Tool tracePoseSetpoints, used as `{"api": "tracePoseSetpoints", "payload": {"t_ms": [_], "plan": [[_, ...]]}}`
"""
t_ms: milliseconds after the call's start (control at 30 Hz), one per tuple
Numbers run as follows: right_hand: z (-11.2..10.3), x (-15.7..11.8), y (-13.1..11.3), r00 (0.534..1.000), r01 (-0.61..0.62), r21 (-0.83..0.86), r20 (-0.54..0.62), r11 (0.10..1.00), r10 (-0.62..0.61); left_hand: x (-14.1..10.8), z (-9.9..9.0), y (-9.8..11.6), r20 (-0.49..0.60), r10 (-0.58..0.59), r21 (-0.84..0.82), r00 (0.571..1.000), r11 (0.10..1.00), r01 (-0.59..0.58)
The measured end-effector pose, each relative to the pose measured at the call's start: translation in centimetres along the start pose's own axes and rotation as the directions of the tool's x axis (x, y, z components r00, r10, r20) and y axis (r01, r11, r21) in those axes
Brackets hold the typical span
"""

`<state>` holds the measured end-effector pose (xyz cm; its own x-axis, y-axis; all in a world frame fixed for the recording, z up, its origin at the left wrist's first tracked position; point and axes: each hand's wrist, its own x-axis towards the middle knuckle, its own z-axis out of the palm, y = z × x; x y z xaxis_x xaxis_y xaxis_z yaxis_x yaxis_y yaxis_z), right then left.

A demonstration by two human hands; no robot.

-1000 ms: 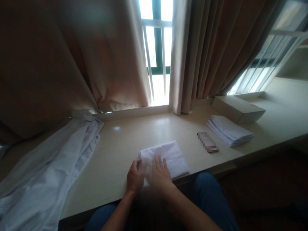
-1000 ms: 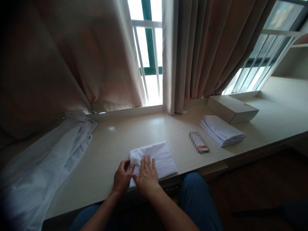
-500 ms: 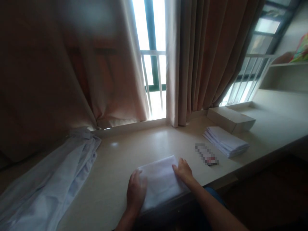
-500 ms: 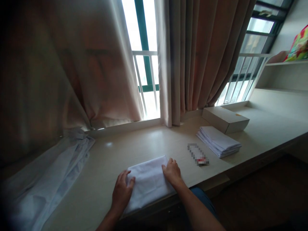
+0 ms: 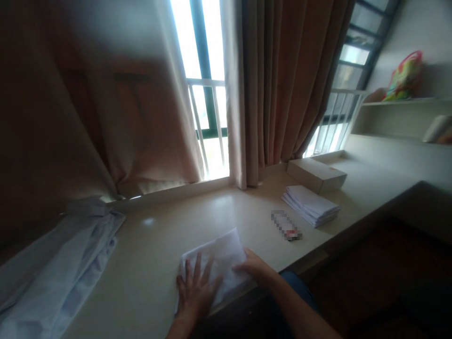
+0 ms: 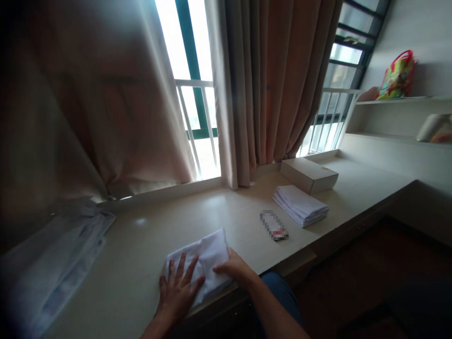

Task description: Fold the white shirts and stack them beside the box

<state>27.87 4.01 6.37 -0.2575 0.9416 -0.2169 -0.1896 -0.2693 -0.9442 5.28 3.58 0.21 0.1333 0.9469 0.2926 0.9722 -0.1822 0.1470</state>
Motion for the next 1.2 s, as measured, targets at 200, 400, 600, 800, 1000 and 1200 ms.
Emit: {"api": "tracePoseSetpoints", "payload": {"t_ms": [200, 400, 600, 800, 1000, 1200], "plan": [[-1.5, -1.2, -0.9, 0.982, -0.162, 0.2, 0.126, 0.966, 0.139, -1.1, 0.2, -0.4, -0.022, 0.094, -0.006, 0.995, 0.996, -0.095], [-2.3, -0.4, 0.0, 0.937, -0.273, 0.385, 0.314, 0.881, 0.153, -2.1, -0.8, 0.0, -0.044, 0.155, 0.007, 0.987, 0.988, -0.155], [-1.8, 1.2, 1.0, 0.963, -0.263, 0.219, 0.125, 0.939, 0.24, -2.0, -0.4, -0.1, -0.072, 0.144, 0.021, 0.987, 0.99, -0.143], [-1.6, 2.2, 0.9, 0.983, -0.183, 0.143, 0.052, 0.973, 0.177, -1.7, -0.6, -2.4, 0.0, 0.115, -0.008, 0.993, 0.993, -0.115], [-1.5, 2.0, 1.0, 0.989, -0.146, 0.088, 0.023, 0.985, 0.145, -2.2, -1.5, -4.3, 0.05, -0.093, -0.06, 0.994, 0.994, 0.096], [-1.3, 2.0, 1.4, 0.992, -0.121, 0.05, 0.03, 0.991, 0.12, -2.5, -1.9, -4.2, -0.058, -0.172, -0.182, 0.983, 0.97, 0.159]]}}
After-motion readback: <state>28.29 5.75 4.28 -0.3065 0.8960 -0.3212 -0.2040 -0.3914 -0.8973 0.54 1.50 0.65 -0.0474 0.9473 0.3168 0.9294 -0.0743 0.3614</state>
